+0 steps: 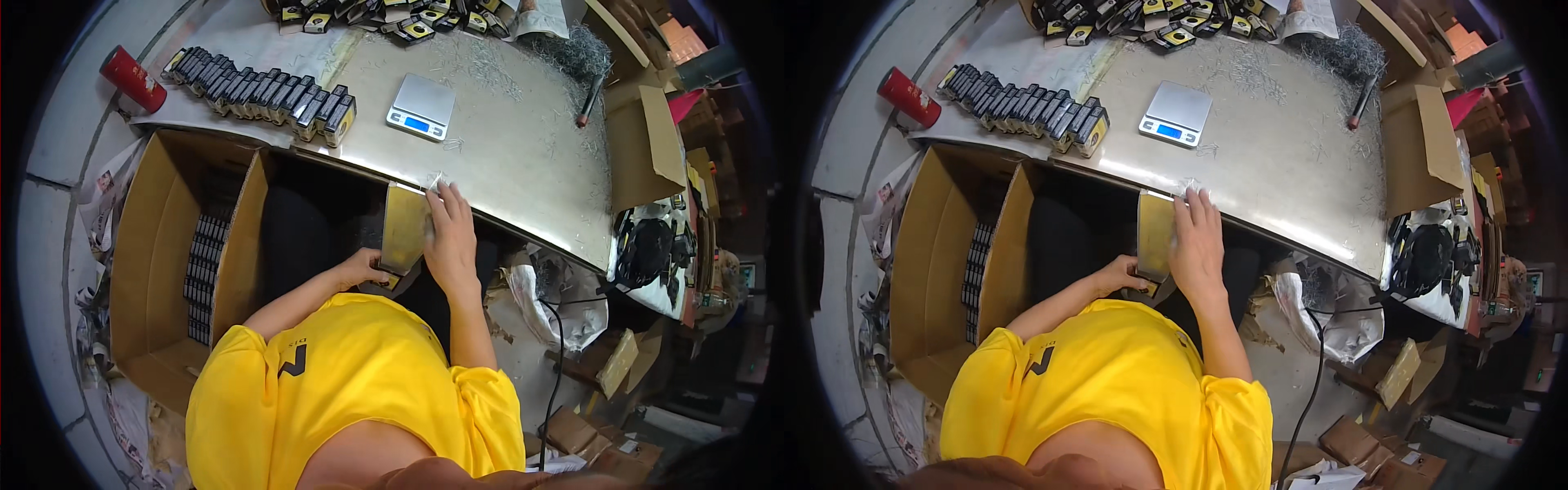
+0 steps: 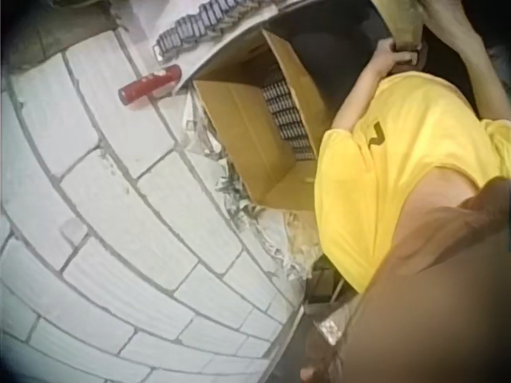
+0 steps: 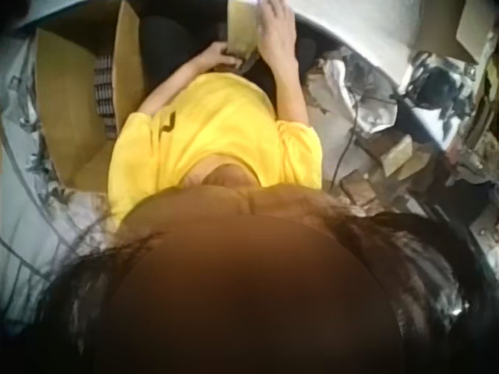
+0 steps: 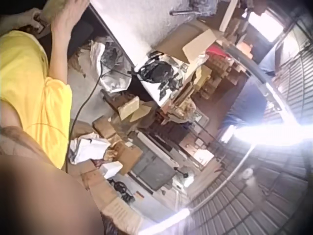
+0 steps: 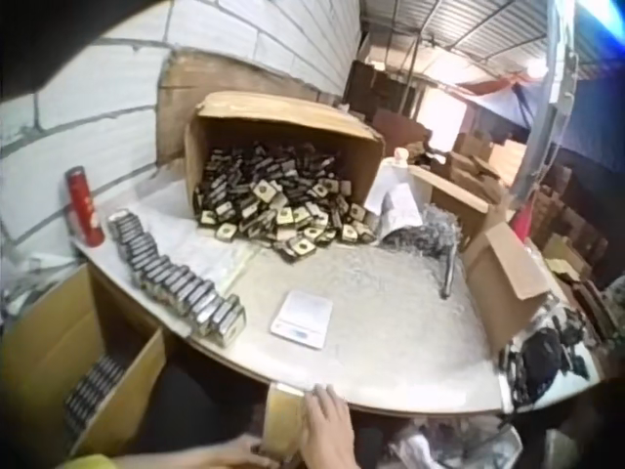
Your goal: Weighing small product boxes on a digital scale and organizing them into a larger cardboard shipping box.
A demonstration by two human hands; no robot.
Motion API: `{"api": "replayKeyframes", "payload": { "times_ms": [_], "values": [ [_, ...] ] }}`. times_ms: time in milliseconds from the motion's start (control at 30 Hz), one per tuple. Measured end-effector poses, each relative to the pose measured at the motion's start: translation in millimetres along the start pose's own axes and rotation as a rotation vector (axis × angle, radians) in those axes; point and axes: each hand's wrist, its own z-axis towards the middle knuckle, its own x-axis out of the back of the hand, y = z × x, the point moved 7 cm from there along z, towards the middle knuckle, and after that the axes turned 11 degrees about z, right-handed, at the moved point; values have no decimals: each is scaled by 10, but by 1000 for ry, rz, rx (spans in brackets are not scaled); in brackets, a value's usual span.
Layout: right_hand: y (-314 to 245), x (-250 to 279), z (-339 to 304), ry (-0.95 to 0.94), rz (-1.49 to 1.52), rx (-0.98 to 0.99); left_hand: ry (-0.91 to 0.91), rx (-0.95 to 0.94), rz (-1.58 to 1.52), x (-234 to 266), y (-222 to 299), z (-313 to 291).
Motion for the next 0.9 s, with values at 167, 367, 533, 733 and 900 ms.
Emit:
{"api": "replayKeyframes", "payload": {
  "times_ms": [167, 367, 533, 733, 900],
  "values": [
    [137, 26, -505, -40, 264, -46, -128, 156, -130, -82, 49, -54],
    [280, -606, -868, -213, 393, -89, -88, 178, -115, -161, 185, -77],
    [173, -195, -344, -97, 407, -58, 67, 239, -43, -78, 167, -106],
    [680, 181, 663, 206, 57, 12, 153, 210, -42, -117, 147, -61],
    [397, -198, 283, 58, 27, 65, 160, 177, -122, -36, 46, -142]
  ]
}}
